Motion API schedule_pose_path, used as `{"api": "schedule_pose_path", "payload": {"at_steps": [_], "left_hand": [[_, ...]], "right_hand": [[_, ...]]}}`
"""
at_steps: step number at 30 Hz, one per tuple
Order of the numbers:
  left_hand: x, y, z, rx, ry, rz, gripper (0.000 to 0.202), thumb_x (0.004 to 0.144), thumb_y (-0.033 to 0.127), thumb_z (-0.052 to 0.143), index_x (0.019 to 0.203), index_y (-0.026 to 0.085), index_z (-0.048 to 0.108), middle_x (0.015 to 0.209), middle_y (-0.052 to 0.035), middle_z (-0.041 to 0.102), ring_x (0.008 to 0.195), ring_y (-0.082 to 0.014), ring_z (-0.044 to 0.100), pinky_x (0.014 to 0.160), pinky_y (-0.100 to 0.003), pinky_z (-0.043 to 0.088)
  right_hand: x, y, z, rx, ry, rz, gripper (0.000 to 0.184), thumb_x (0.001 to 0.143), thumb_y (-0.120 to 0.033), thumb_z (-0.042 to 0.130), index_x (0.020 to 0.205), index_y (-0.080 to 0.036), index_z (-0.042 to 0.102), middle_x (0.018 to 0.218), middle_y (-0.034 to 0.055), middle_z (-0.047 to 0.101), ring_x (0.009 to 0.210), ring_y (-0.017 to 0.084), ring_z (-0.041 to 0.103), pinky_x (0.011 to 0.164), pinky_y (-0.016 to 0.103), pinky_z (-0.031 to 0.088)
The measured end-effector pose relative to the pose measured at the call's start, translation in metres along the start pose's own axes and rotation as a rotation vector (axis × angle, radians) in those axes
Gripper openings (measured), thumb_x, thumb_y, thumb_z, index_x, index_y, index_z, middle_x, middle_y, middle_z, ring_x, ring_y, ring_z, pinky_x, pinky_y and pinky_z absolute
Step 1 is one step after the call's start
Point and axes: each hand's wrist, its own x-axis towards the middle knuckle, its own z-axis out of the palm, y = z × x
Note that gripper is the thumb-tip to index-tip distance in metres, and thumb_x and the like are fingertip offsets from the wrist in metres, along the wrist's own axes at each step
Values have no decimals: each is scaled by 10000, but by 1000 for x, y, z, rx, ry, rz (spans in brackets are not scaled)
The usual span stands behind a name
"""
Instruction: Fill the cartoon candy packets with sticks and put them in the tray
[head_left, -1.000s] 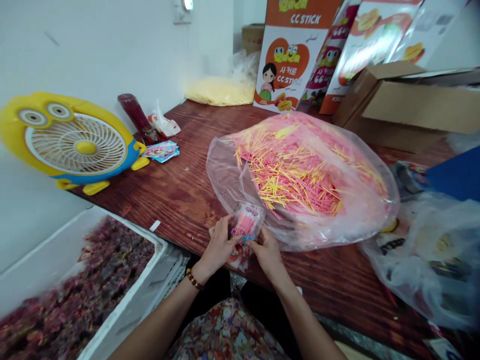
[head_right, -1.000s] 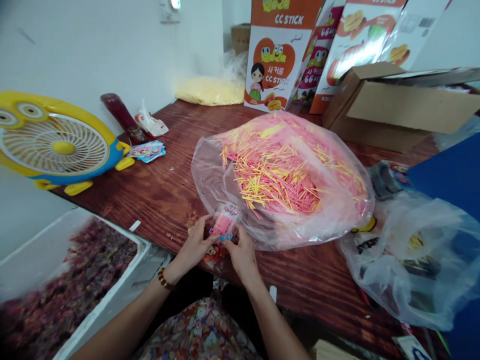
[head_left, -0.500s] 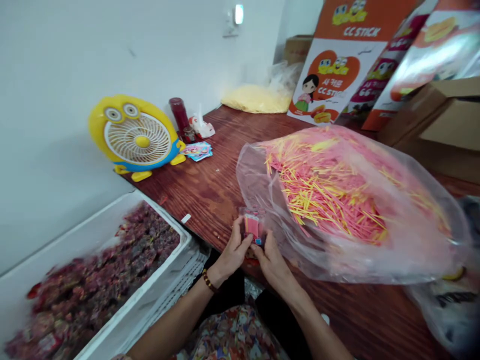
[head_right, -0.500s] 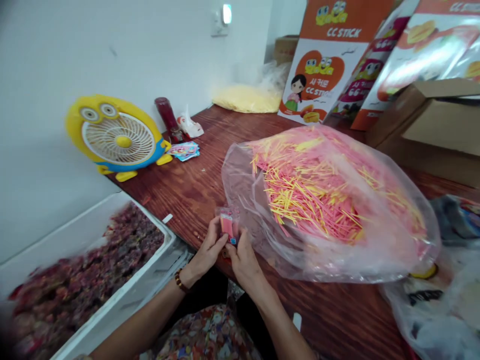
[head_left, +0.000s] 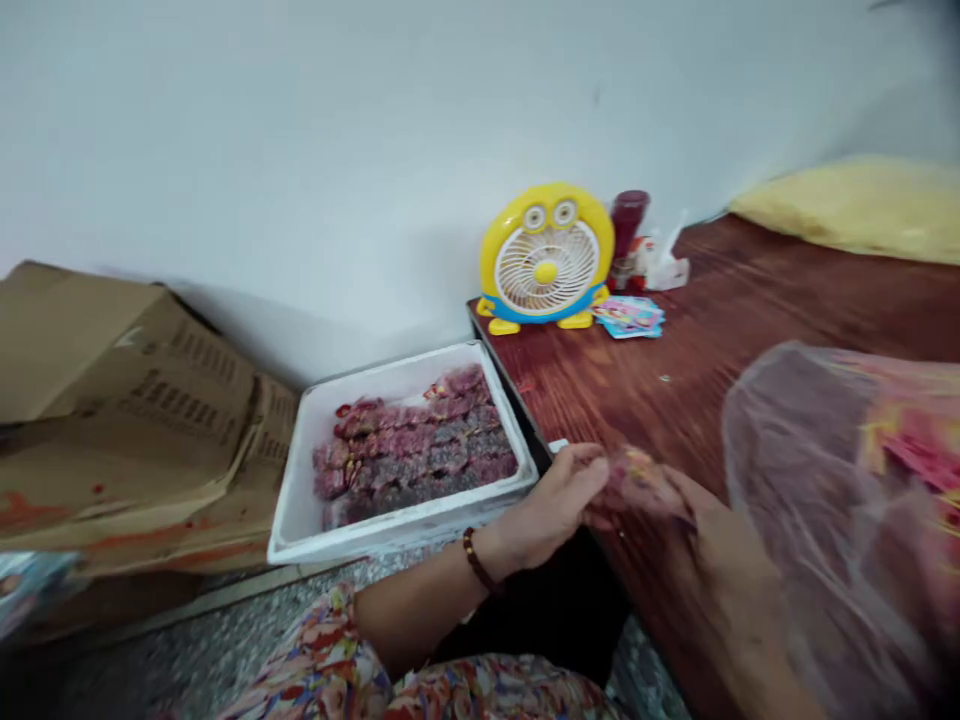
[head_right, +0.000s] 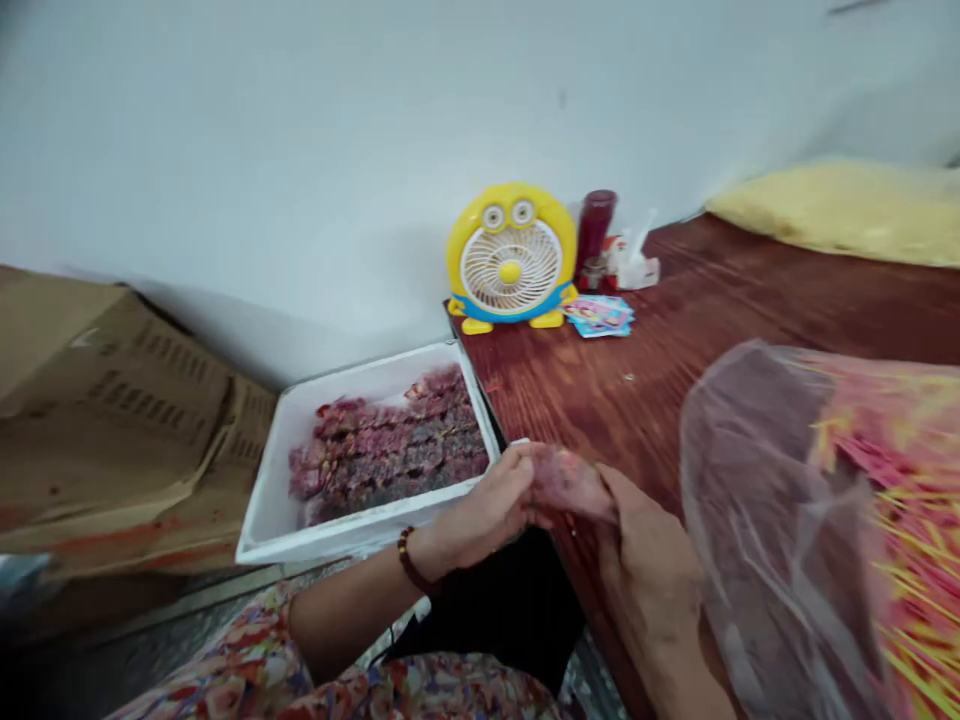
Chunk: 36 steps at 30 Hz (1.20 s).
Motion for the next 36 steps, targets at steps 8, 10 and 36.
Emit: {"api": "schedule_pose_path", "payload": {"at_steps": [8, 10, 36], "left_hand": [[-16, 26, -65, -366, 329, -170, 636, 635, 310, 884, 1153, 221, 527, 975, -31, 671, 728, -154, 654, 690, -334, 542], [-19, 22, -81, -402, 398, -156, 576, 610, 223, 882, 1094, 188, 573, 940, -37, 693, 727, -146, 660, 713, -308, 534], [-177, 65, -344, 1020, 1203, -232, 371, 794, 59, 606, 1163, 90, 622, 1155, -117, 677, 1078, -269, 593, 965, -393, 453]], "right_hand": [[53, -43, 58, -68, -158, -608, 331, 958, -109, 478, 1248, -191, 617, 1238, 56, 719, 1070, 228, 641, 886, 377, 403], [57, -50, 76, -27, -202, -644, 336, 951, -96, 493, 1246, -191, 623, 1258, 52, 710, 1086, 227, 630, 901, 381, 393], [98, -16, 163, -326, -265, -598, 268, 931, -235, 492, 1079, -221, 715, 1314, 126, 630, 1205, 287, 548, 957, 443, 362]]}}
